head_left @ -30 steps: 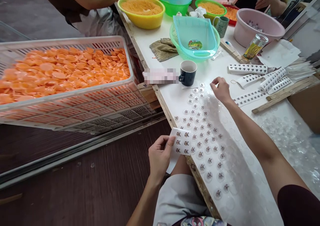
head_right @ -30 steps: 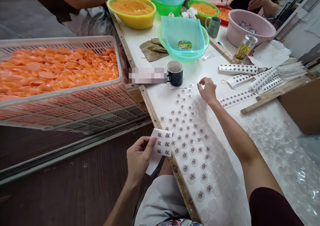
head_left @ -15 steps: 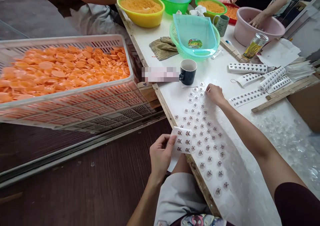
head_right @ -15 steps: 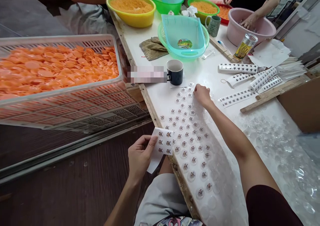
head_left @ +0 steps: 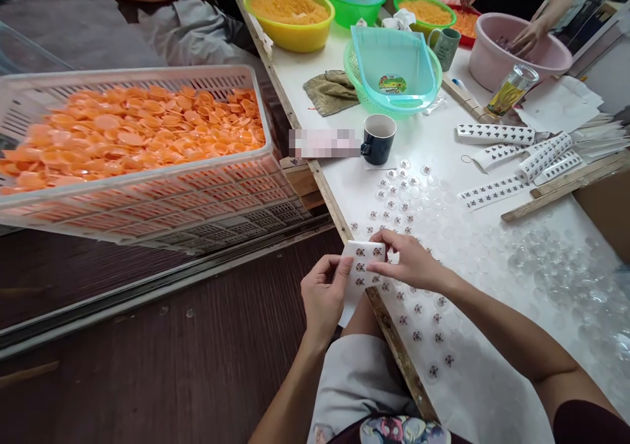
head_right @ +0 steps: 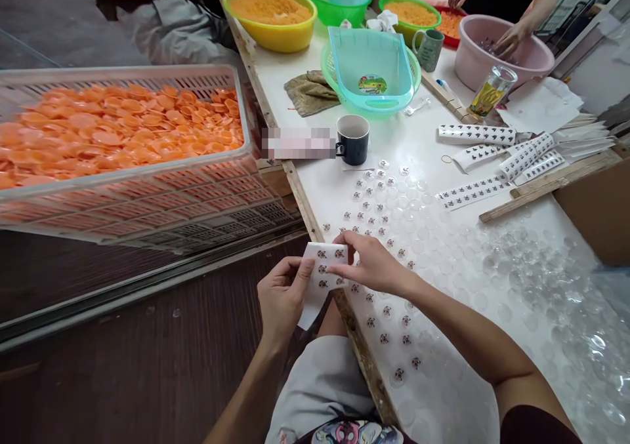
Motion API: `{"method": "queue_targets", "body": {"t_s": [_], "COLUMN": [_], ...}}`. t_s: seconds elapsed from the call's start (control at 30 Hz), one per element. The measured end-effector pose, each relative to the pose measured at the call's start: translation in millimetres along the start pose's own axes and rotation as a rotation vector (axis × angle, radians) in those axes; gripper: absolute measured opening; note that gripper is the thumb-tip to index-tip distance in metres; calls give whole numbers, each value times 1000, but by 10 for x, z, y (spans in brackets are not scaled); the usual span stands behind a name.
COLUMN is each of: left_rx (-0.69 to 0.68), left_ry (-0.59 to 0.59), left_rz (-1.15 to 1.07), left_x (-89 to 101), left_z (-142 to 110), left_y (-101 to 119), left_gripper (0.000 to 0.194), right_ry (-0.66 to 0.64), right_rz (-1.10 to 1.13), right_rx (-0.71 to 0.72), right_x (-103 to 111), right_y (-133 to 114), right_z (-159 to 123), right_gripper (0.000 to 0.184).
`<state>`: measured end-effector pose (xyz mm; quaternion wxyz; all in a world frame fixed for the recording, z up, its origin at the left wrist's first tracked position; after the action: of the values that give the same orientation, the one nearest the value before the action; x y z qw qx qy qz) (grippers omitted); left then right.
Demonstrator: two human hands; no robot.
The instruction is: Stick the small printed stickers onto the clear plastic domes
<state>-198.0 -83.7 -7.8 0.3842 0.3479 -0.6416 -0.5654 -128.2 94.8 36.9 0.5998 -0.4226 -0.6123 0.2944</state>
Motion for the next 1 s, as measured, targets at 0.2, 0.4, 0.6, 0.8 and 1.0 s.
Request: {"method": "queue_targets", "body": {"t_s": [0.2,0.4,0.6,0.8,1.0], "left_rx": [-53,-6,-14,-47,-46], "left_ry": [-94,-93,-66,-102,-98], "left_rz": [-64,-60,4,36,51], "left_x": [-73,-111,-131,-139,-126], "left_z": [15,37,32,27,29], "left_y": [69,77,27,44,43], "left_gripper": [26,25,30,30,31], "right_ry": [12,196,368,199,153], "right_rz": [37,-39,26,215,192], "right_rx": [-25,79,114,76,67], "right_x": [-64,-4,14,-47,-4], "right_y": [-36,-72,-102,-146,-151], "right_z": [-95,-149,-109,21,55], "right_gripper": [17,3,3,32,42]}}
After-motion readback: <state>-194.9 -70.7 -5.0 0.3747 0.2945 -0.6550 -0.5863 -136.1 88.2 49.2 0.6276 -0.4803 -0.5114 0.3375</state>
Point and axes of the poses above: each hand's wrist, its own z-axis towards the middle knuckle, its own x-axis out of the back of the hand, y = z × x, the point moved 1 cm from there along z, towards the middle knuckle, and after that the axes turned 2 degrees about -y, right-handed, at the moved point
